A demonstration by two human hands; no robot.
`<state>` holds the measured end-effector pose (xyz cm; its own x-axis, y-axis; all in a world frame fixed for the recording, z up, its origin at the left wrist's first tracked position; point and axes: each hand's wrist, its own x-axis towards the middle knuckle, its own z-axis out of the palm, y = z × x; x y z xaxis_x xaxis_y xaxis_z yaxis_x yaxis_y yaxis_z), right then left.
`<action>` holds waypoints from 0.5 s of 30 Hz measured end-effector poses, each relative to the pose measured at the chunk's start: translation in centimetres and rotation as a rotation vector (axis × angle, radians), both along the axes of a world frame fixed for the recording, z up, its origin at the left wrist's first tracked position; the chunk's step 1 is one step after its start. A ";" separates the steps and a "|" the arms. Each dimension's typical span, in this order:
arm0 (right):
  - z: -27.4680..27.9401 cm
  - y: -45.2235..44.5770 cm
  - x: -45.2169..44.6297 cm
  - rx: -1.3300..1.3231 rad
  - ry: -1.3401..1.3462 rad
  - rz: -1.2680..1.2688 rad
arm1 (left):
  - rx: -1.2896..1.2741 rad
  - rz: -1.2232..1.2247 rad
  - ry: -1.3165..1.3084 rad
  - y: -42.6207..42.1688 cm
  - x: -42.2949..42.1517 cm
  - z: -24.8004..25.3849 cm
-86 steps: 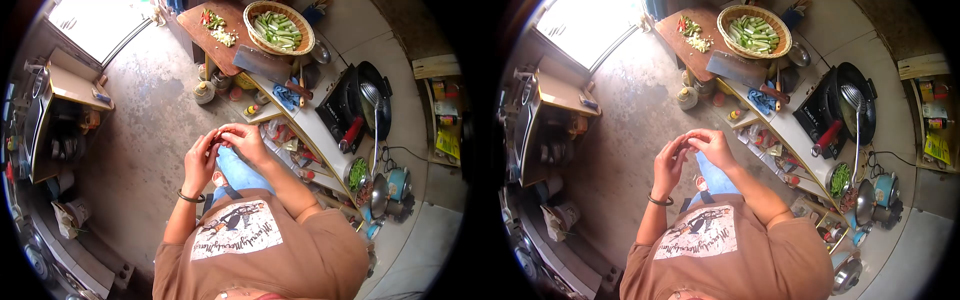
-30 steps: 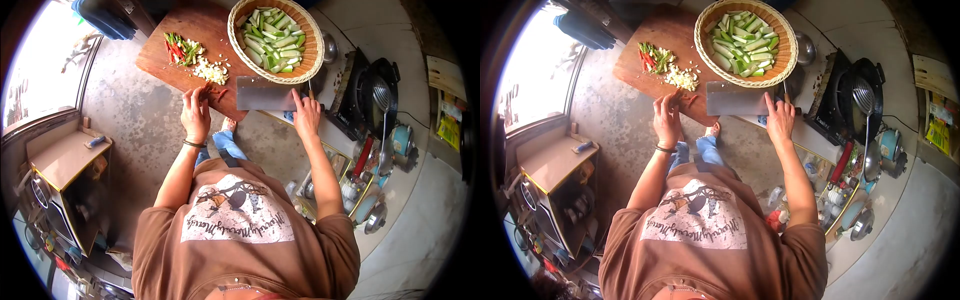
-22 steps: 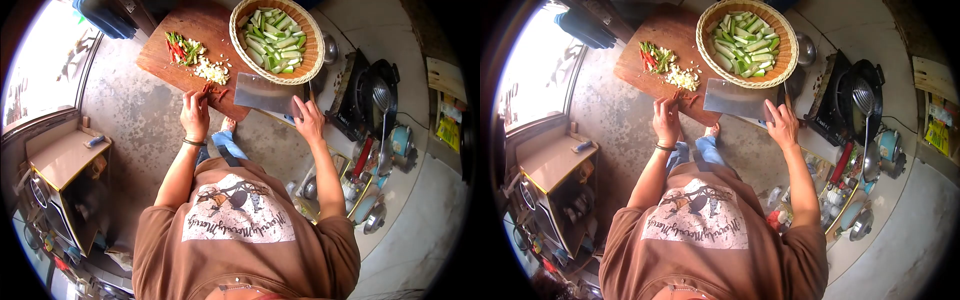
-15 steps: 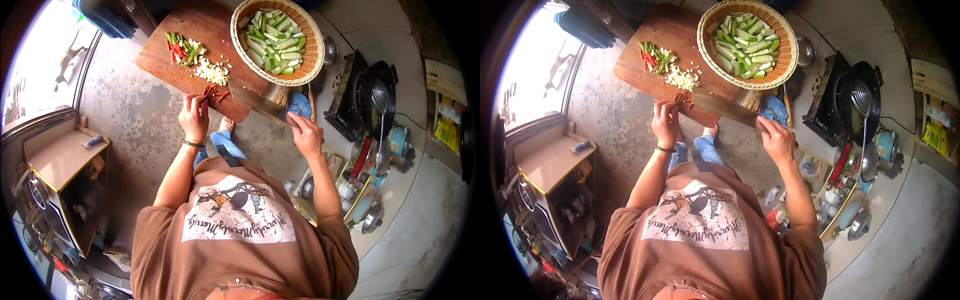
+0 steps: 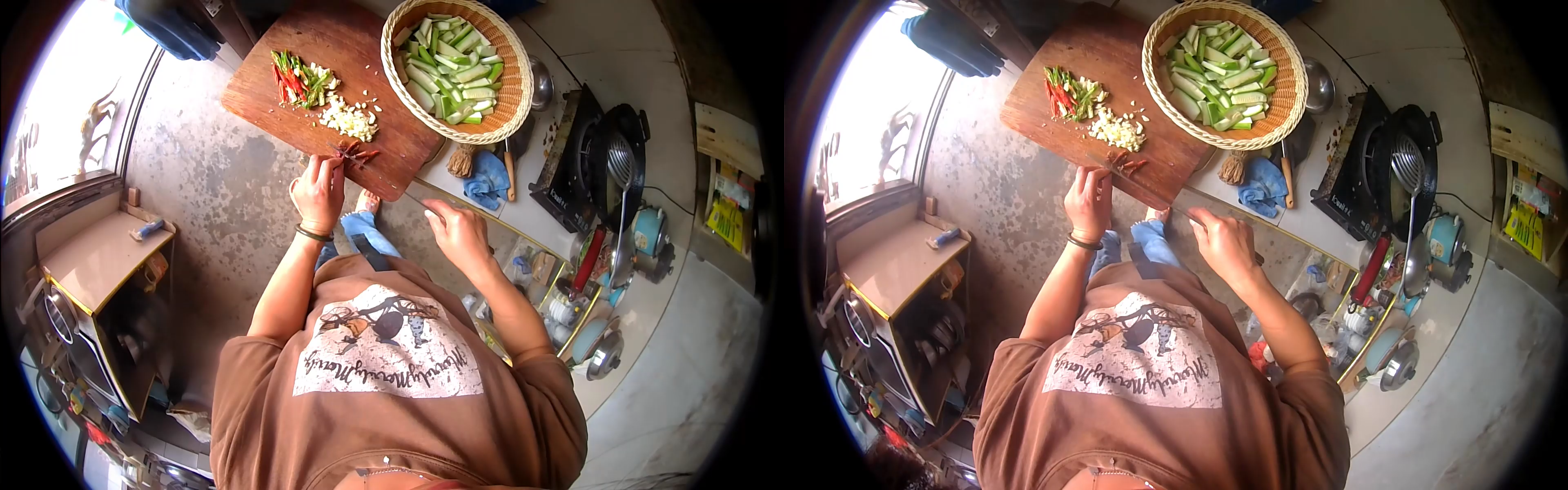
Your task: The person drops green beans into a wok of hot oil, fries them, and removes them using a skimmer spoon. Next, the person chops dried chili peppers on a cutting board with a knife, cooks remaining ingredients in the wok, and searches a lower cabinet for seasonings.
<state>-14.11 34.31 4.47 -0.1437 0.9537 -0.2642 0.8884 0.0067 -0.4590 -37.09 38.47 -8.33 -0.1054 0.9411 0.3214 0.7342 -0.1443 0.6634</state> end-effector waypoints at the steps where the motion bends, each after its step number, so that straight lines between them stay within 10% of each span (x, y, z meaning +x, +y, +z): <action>1: 0.0 0.1 -0.1 -0.010 -0.018 0.012 | 0.005 -0.007 0.016 0.1 -0.1 0.0; 15: -2.7 1.8 -1.6 -0.066 -0.170 0.080 | 0.072 -0.167 0.204 0.4 -0.4 -0.9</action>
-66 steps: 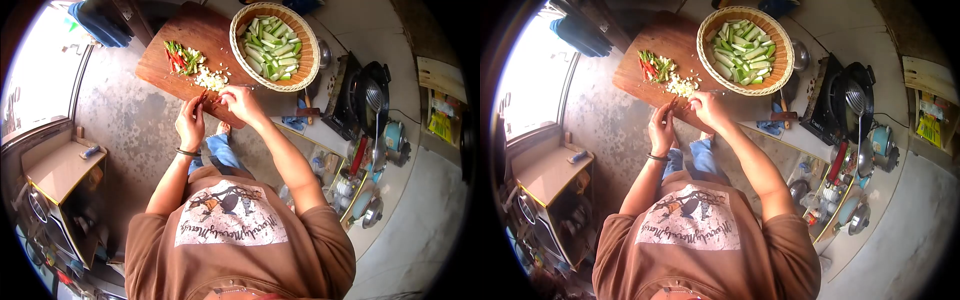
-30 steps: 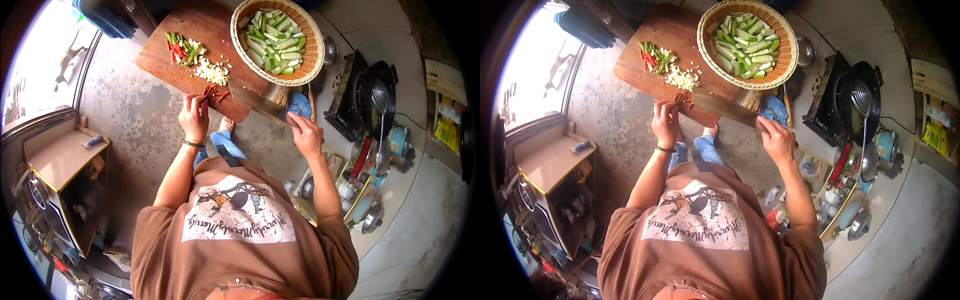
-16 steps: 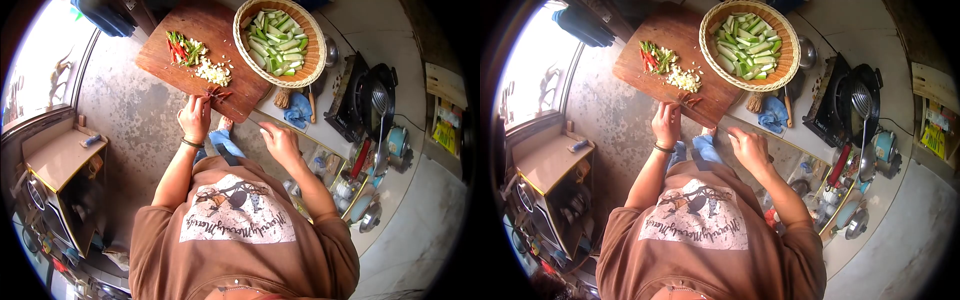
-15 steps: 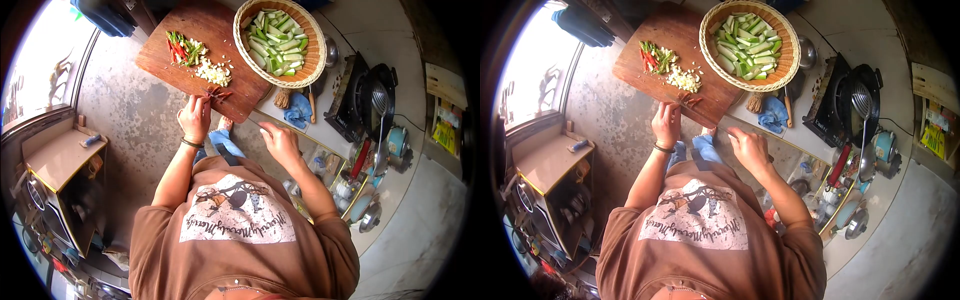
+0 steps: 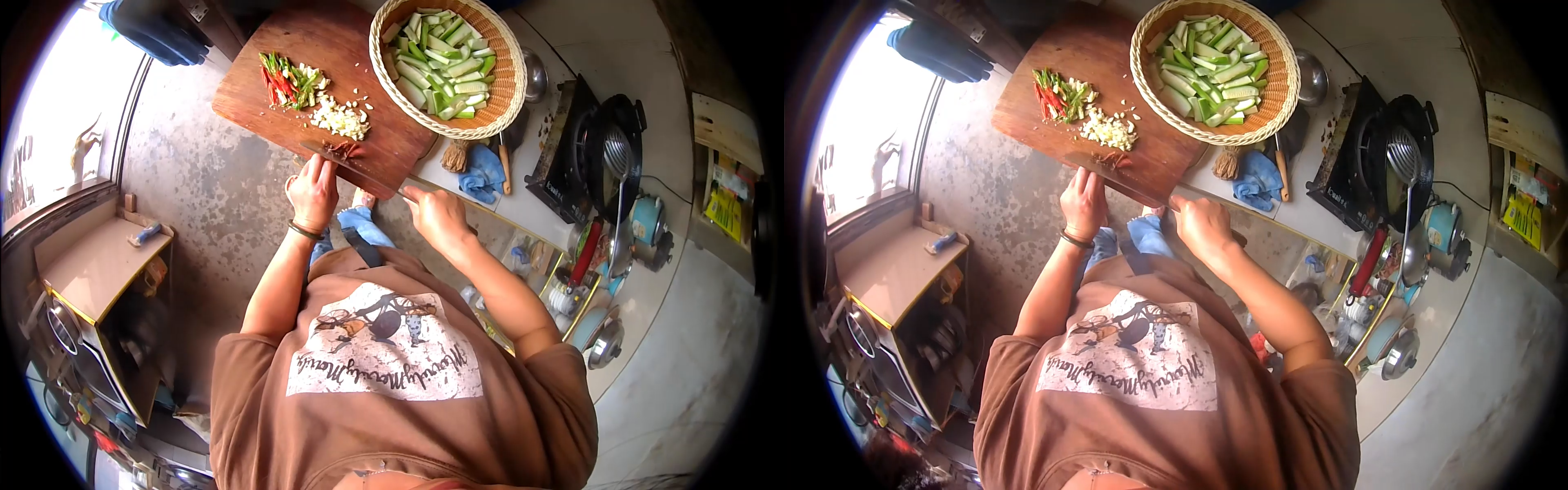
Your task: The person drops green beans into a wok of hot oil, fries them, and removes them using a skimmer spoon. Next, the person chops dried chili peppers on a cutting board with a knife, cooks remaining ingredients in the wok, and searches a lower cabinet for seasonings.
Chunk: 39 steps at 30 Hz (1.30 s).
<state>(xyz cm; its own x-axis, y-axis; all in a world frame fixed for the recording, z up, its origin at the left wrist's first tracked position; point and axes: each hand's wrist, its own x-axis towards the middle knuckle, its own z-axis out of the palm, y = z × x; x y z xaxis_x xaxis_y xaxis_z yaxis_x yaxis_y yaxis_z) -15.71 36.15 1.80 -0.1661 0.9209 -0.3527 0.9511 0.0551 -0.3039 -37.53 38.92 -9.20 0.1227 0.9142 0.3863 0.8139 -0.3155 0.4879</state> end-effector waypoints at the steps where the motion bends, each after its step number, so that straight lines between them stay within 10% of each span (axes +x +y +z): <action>1: -0.3 -0.1 0.0 0.014 0.012 -0.005 | 0.000 -0.029 0.026 -0.4 -0.1 0.4; 39: 1.9 -1.1 -1.0 -0.002 0.089 -0.077 | 0.039 0.114 -0.199 0.1 -0.4 0.9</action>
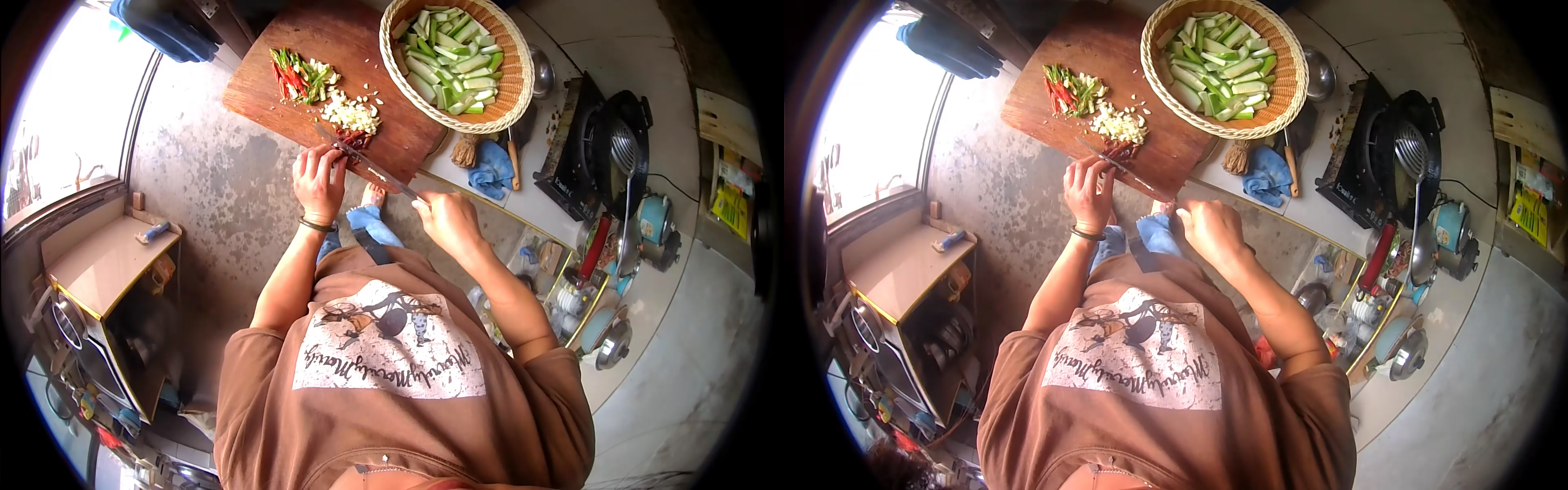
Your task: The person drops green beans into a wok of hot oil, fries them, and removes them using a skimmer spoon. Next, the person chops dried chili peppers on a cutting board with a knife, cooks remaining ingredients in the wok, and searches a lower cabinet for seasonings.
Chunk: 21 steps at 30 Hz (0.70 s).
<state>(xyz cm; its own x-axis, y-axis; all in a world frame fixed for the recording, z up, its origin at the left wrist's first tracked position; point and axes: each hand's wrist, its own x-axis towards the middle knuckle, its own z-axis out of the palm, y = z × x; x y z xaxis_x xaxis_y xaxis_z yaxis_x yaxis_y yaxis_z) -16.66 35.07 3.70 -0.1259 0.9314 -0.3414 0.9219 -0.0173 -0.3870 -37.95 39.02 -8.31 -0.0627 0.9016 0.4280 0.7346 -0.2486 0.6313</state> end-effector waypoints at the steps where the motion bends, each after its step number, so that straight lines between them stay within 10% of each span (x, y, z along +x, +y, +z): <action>1: -0.1 0.0 -0.2 0.012 -0.008 0.001 | 0.009 -0.001 -0.009 0.1 -0.1 0.0; 21: -1.6 1.4 -1.1 0.036 0.001 -0.040 | 0.056 -0.095 0.092 0.7 -0.5 0.3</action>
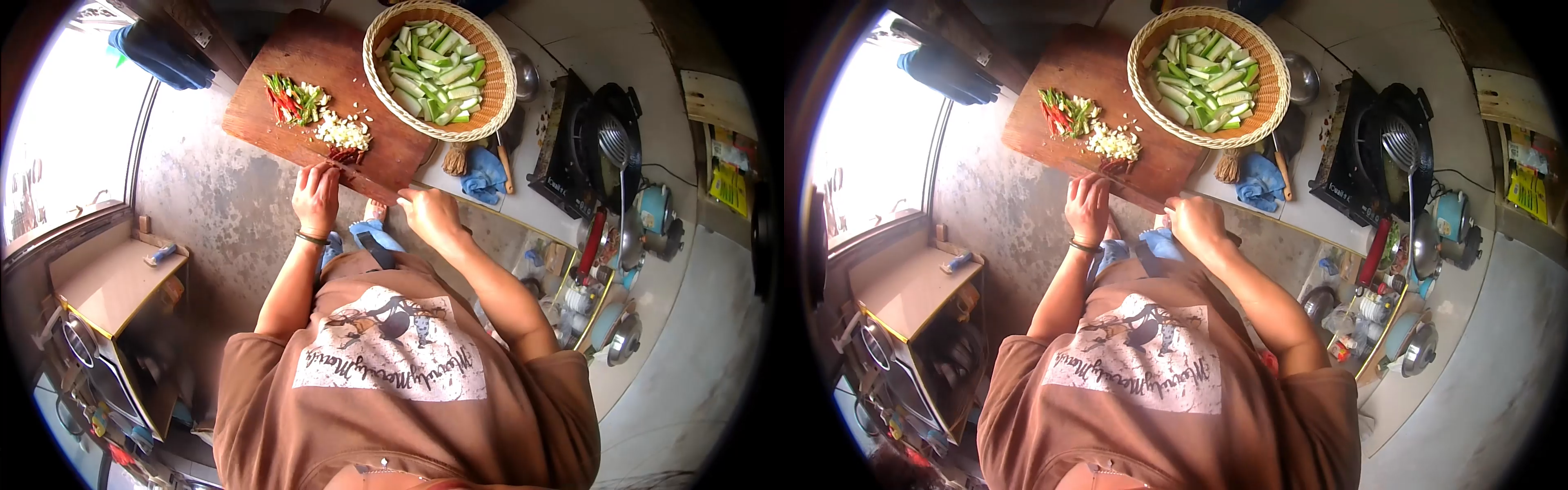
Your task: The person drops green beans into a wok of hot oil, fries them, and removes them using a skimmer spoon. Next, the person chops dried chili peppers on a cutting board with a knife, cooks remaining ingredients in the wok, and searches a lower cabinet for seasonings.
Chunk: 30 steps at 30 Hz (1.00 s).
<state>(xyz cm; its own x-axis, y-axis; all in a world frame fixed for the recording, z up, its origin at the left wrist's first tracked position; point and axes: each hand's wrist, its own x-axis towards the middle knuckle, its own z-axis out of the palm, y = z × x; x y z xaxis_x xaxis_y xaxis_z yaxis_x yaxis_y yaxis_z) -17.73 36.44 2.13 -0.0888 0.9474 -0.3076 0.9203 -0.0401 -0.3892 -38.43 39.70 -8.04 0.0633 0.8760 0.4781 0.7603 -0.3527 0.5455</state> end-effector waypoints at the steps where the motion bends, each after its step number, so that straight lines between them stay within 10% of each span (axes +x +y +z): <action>1: 0.7 0.0 0.1 -0.009 0.001 -0.014 | 0.007 -0.003 -0.001 0.1 0.1 0.1; 10: 3.3 -0.7 5.3 0.046 0.018 -0.106 | -0.003 0.010 -0.034 0.9 2.1 2.3; 18: 2.9 -2.2 7.4 0.087 -0.027 -0.181 | -0.029 -0.567 0.253 -0.5 7.4 2.7; 30: -0.3 -3.4 12.7 0.576 -0.184 -0.023 | -0.020 -0.046 0.277 2.4 3.8 3.6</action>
